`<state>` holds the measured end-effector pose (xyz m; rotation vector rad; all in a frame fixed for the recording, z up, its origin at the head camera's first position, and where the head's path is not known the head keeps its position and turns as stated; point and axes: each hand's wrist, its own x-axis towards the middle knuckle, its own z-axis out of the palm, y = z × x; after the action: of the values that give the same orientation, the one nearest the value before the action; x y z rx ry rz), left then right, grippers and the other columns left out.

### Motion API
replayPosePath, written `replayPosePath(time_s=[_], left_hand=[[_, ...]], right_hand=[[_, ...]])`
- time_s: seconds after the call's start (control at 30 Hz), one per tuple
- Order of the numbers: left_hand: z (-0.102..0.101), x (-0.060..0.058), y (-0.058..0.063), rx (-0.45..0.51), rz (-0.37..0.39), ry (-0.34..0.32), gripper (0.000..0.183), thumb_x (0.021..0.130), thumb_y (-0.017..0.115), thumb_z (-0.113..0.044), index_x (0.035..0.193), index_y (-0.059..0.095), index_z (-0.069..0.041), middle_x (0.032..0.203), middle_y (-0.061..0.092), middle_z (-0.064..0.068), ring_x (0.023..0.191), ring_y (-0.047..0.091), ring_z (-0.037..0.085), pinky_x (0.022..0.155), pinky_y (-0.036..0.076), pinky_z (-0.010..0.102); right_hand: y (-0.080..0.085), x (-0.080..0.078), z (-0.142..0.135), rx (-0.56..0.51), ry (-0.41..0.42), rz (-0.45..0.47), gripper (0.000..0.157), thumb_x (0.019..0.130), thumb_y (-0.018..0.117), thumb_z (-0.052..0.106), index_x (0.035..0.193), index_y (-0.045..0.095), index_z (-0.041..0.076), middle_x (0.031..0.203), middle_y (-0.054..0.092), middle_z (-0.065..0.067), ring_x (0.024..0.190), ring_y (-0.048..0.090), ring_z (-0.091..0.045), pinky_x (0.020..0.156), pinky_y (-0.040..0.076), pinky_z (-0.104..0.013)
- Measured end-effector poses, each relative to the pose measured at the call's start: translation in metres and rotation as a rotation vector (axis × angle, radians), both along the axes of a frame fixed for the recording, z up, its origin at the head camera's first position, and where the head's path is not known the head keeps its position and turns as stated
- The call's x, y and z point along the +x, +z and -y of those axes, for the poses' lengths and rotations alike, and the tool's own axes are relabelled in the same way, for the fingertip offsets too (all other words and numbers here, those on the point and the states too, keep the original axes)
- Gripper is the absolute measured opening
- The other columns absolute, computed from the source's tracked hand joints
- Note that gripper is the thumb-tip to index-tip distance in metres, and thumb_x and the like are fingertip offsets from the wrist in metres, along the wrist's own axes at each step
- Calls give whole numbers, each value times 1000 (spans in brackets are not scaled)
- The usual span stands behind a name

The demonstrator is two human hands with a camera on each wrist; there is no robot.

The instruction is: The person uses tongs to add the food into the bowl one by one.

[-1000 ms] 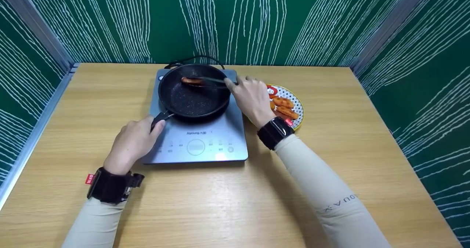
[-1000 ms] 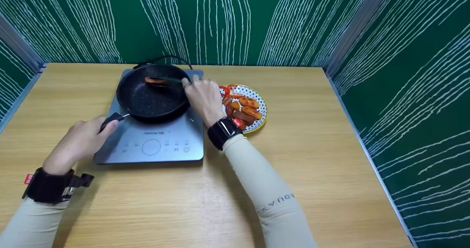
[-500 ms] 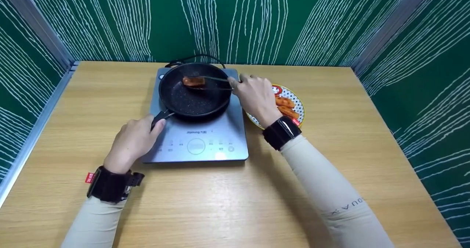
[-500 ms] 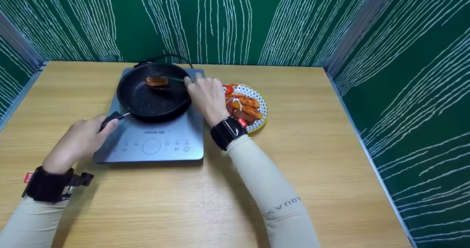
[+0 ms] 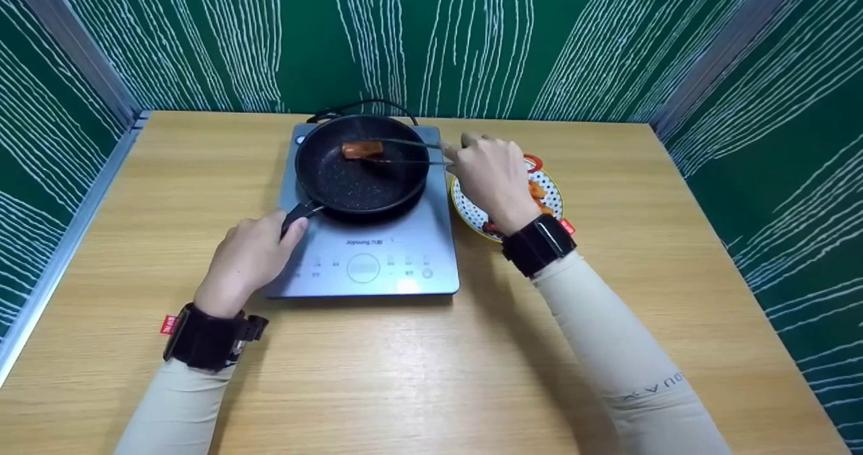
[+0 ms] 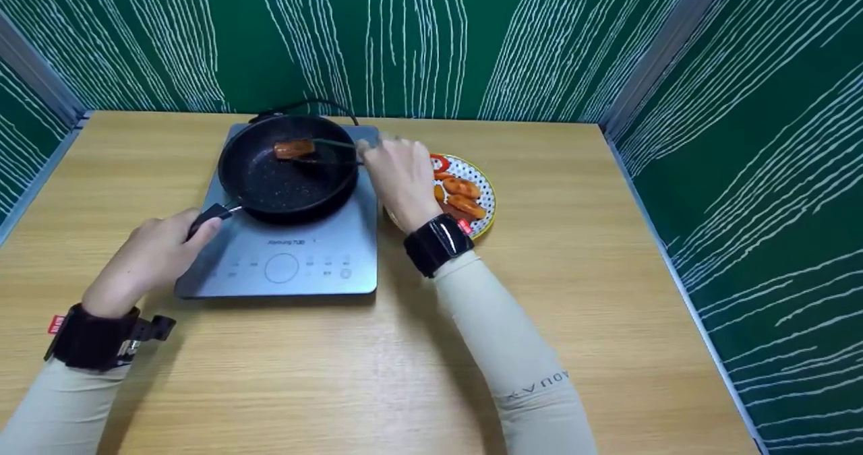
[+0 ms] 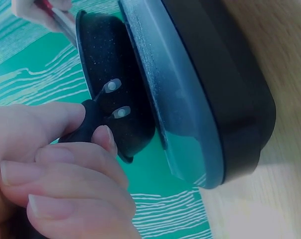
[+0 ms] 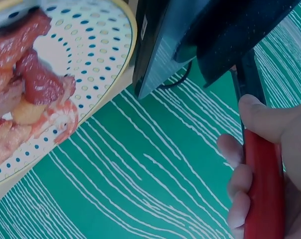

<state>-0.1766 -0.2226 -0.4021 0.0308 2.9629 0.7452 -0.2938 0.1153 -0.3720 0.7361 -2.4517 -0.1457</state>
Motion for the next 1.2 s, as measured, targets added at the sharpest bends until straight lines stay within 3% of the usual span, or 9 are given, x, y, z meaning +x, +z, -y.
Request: replayPosePath(time_s=[0.33, 0.7, 0.8, 0.97, 1.2], left_hand=[[-1, 0, 1, 0, -8, -6, 42, 114, 44, -45, 94, 52, -9, 73, 44, 5, 65, 49, 26, 59, 34, 36], [0, 0, 0, -21, -32, -12, 43, 114, 45, -46, 94, 52, -8, 75, 47, 8, 69, 52, 29, 59, 33, 38], [-1, 0, 0, -19, -30, -9, 43, 114, 45, -45, 94, 52, -8, 75, 48, 9, 70, 53, 29, 59, 34, 38], [-1, -1, 0, -15, -23, -2, 41, 114, 45, -43, 94, 52, -8, 76, 47, 8, 69, 52, 29, 60, 34, 38], [-1, 0, 0, -8, -10, -7, 42, 114, 43, -45, 95, 53, -8, 76, 47, 8, 69, 52, 28, 60, 34, 37]], right_hand=[[-5, -5, 1, -14, 11, -9, 19, 107, 66, 24, 122, 78, 22, 80, 66, -10, 56, 53, -26, 44, 43, -40], [-10, -4, 7, -21, 35, -14, 18, 101, 75, 29, 116, 76, 20, 86, 69, -12, 63, 63, -33, 49, 51, -47], [-5, 0, 1, -54, 47, 15, 28, 99, 77, 29, 126, 77, 20, 89, 71, -12, 64, 63, -32, 49, 51, -47], [10, 12, -22, -153, 71, 24, 34, 100, 78, 30, 133, 75, 21, 89, 70, -10, 58, 58, -29, 46, 43, -43], [24, 34, -87, -242, 56, 46, 42, 98, 78, 33, 136, 72, 16, 96, 73, -14, 58, 62, -30, 46, 42, -41]])
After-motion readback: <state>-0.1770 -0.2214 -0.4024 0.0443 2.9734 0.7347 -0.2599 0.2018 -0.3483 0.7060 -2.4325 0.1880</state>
